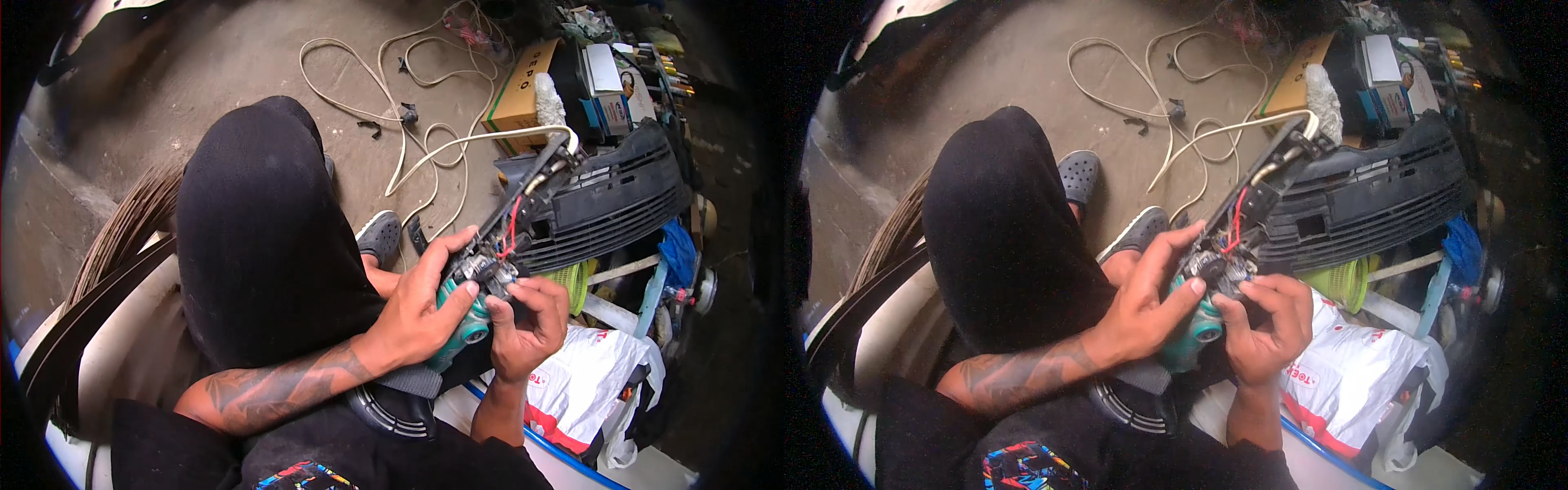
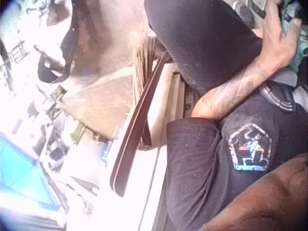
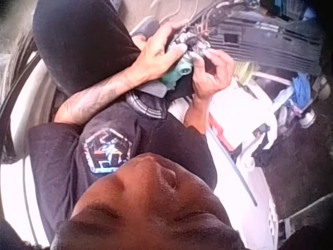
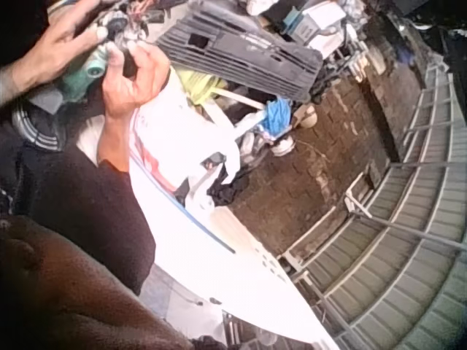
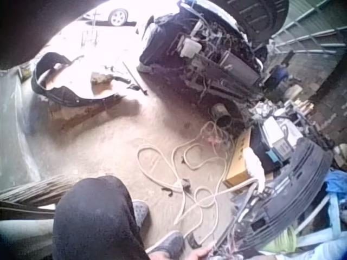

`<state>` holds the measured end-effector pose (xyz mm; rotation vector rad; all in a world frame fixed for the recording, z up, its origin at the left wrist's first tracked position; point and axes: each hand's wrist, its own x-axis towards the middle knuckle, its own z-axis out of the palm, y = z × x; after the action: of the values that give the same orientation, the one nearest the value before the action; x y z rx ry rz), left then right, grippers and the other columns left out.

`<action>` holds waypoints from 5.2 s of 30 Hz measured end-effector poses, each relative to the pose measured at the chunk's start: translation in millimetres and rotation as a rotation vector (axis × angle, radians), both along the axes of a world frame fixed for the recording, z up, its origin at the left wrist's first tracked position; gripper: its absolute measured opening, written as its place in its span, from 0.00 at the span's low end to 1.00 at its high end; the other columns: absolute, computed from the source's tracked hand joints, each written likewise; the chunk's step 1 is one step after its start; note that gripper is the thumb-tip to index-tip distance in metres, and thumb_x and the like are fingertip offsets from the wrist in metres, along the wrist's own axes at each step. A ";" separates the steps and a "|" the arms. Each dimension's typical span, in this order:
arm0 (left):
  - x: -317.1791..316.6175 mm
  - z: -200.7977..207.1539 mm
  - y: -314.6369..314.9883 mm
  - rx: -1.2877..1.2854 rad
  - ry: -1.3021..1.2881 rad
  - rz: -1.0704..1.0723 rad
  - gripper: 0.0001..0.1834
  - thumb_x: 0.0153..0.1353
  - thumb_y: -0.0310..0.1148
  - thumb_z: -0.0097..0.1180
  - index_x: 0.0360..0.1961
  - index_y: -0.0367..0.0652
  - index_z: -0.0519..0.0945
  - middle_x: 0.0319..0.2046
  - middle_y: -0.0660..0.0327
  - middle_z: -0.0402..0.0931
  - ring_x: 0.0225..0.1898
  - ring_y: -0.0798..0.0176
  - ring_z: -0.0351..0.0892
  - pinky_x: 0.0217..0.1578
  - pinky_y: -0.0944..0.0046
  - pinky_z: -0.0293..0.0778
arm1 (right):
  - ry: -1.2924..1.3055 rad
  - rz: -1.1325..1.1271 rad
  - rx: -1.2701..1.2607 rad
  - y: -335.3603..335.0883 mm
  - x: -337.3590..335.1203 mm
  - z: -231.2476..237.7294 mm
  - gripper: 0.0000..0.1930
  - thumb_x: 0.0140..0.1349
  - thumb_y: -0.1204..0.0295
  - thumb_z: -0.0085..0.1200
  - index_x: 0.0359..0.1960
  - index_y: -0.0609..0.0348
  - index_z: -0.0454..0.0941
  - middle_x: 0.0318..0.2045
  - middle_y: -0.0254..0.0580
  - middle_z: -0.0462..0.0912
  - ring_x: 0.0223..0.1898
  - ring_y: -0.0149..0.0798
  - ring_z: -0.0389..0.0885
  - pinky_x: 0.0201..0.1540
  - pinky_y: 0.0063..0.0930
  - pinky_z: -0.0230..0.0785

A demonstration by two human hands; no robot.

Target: The person unscrews fasteners on the handle of a power tool using a screwdriver and removes a plastic cover to access internal wiring.

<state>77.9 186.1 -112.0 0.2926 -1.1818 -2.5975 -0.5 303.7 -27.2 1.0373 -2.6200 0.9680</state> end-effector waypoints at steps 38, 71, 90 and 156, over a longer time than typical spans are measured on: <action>-0.9 4.4 -4.4 0.037 -0.109 0.113 0.17 0.71 0.29 0.52 0.58 0.39 0.65 0.57 0.51 0.69 0.62 0.60 0.68 0.64 0.59 0.61 | -0.390 0.275 0.146 -43.0 -58.3 25.2 0.11 0.46 0.76 0.66 0.35 0.58 0.85 0.44 0.46 0.76 0.47 0.44 0.77 0.50 0.33 0.69; -8.1 7.1 -0.7 -0.111 -0.156 0.155 0.26 0.66 0.26 0.60 0.58 0.39 0.58 0.60 0.44 0.69 0.63 0.55 0.70 0.64 0.57 0.64 | -0.099 0.297 0.083 -33.4 -64.1 5.2 0.07 0.43 0.74 0.66 0.26 0.57 0.83 0.64 0.52 0.71 0.69 0.63 0.63 0.70 0.52 0.52; 2.9 1.9 -17.3 -0.005 -0.076 0.074 0.18 0.69 0.27 0.55 0.56 0.37 0.67 0.49 0.53 0.77 0.54 0.65 0.74 0.60 0.63 0.65 | -0.253 0.296 0.063 0.8 -51.4 37.3 0.26 0.43 0.71 0.73 0.49 0.58 0.84 0.51 0.48 0.80 0.52 0.45 0.80 0.56 0.36 0.70; 5.0 -16.5 -27.1 -0.103 -0.242 -0.010 0.36 0.68 0.27 0.48 0.74 0.32 0.51 0.62 0.53 0.69 0.60 0.62 0.71 0.62 0.62 0.64 | -1.192 0.194 -0.657 1.8 -13.7 -34.2 0.34 0.64 0.71 0.64 0.67 0.71 0.62 0.58 0.49 0.74 0.60 0.36 0.74 0.62 0.30 0.69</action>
<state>82.9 158.9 -128.5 0.5937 -1.3928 -2.5529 -14.3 305.5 -61.4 0.5880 -2.4252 2.9222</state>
